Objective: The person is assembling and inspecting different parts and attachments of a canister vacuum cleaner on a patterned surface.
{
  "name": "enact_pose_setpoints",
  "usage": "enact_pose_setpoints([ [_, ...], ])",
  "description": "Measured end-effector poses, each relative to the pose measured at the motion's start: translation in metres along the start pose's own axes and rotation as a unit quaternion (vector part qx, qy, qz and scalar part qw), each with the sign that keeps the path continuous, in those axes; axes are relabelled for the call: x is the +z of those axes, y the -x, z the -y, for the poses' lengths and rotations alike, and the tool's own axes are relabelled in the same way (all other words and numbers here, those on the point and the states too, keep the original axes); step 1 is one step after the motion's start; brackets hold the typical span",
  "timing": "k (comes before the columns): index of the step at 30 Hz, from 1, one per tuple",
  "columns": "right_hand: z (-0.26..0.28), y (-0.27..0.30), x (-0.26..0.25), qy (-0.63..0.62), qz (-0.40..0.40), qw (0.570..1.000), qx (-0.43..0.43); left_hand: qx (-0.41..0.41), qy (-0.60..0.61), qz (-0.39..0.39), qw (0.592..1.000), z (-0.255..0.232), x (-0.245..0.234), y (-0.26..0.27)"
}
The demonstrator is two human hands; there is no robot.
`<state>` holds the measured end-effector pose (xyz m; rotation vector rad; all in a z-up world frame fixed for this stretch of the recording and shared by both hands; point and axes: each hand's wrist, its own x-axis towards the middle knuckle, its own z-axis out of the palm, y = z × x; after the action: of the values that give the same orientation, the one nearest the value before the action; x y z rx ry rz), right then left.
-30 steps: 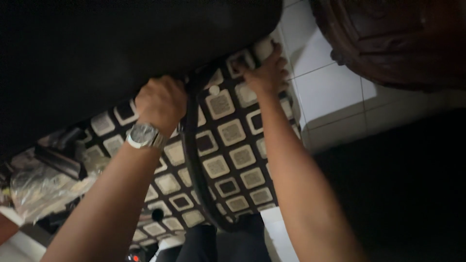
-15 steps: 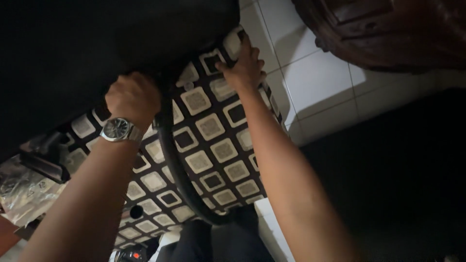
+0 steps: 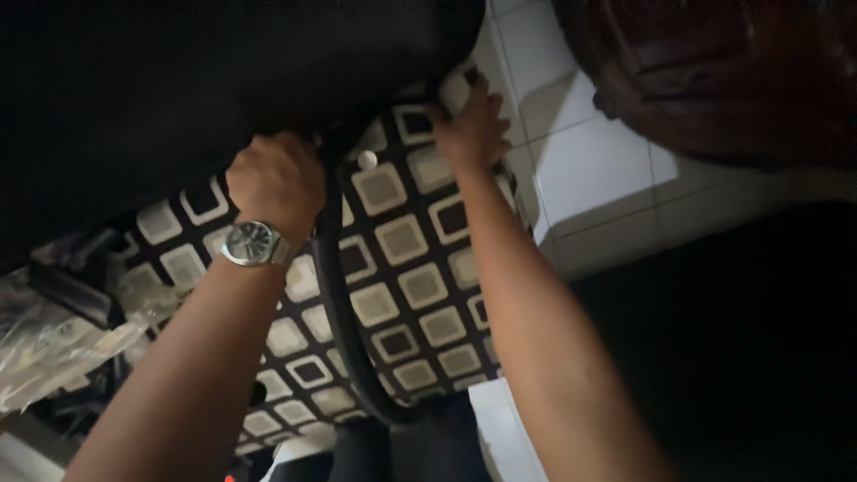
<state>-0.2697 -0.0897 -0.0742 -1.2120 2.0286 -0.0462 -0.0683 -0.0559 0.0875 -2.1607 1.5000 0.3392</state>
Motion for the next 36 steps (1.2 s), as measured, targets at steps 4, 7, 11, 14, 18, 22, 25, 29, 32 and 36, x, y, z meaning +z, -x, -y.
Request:
enact_pose_setpoints([
  [4, -0.002, 0.016, 0.0, 0.001, 0.0, 1.0, -0.012, -0.008, -0.013, 0.025, 1.0, 0.01, 0.015, -0.005],
  [7, -0.005, 0.007, 0.001, -0.044, -0.044, 0.996, -0.058, -0.04, 0.023, 0.074, 0.996, 0.005, 0.004, -0.01],
  [11, -0.008, 0.008, 0.002, -0.023, -0.019, 0.999, -0.044, -0.009, 0.04, 0.046, 0.998, 0.018, 0.014, -0.007],
  [14, 0.004, 0.004, -0.009, -0.037, -0.015, 0.998, -0.045, -0.017, 0.019, 0.063, 0.998, 0.024, -0.005, -0.007],
  [18, -0.003, 0.007, -0.006, -0.043, 0.001, 0.998, -0.038, -0.031, 0.025, 0.071, 0.997, 0.032, -0.014, 0.011],
  [22, -0.009, -0.001, 0.002, -0.036, -0.008, 0.999, -0.036, -0.01, -0.042, 0.036, 0.998, 0.029, 0.02, -0.014],
  [25, -0.025, -0.003, 0.012, -0.053, -0.015, 0.995, -0.077, -0.031, -0.039, 0.104, 0.993, 0.03, 0.022, -0.013],
  [29, -0.015, -0.001, 0.004, -0.043, -0.01, 0.997, -0.071, -0.02, 0.01, 0.113, 0.993, 0.032, 0.003, -0.01],
  [32, -0.004, 0.004, -0.005, -0.035, -0.003, 0.998, -0.052, -0.037, 0.004, 0.129, 0.991, 0.038, 0.001, -0.012],
  [36, -0.015, 0.002, 0.004, -0.044, -0.026, 0.996, -0.074, -0.04, 0.0, 0.105, 0.994, 0.049, -0.009, -0.002],
])
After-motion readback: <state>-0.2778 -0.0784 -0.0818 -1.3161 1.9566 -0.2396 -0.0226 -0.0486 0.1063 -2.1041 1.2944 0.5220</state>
